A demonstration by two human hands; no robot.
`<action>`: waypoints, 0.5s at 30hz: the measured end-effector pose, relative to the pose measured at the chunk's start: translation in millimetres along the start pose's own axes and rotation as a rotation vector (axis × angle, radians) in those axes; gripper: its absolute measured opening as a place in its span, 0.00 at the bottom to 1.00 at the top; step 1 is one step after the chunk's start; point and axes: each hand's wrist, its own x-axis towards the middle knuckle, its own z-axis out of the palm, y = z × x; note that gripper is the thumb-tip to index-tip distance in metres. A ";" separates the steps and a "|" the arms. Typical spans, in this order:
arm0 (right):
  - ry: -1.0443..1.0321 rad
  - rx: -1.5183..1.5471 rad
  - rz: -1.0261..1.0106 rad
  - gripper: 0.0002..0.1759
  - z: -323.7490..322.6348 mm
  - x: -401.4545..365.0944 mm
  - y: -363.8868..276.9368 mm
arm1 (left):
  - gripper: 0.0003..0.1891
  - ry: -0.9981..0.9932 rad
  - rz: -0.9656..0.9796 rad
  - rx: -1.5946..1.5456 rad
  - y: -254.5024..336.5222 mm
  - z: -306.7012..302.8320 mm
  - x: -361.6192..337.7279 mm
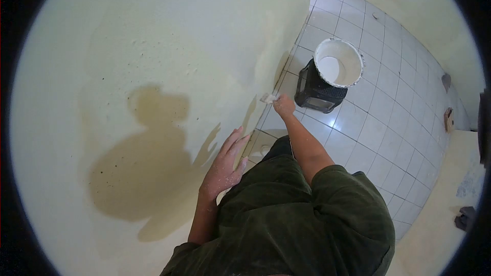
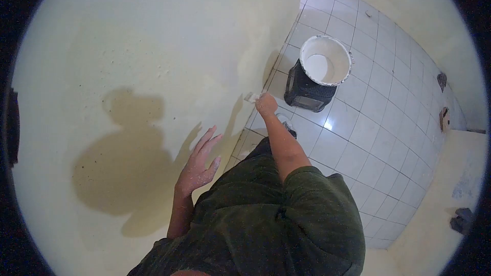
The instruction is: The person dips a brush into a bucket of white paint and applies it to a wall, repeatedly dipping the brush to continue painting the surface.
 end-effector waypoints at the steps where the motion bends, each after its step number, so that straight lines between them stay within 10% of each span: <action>1: 0.000 -0.036 0.035 0.24 1.3 2.8 1.7 | 0.32 0.003 0.002 -0.004 -0.3 1.6 -0.3; 10: -0.038 0.166 -0.196 0.27 -165.6 -49.2 -172.4 | 0.32 0.056 0.023 -0.021 3.9 4.4 -5.6; 15: -0.127 0.908 -0.424 0.23 -250.2 -79.4 -217.7 | 0.31 0.071 0.034 -0.042 7.6 6.6 -3.7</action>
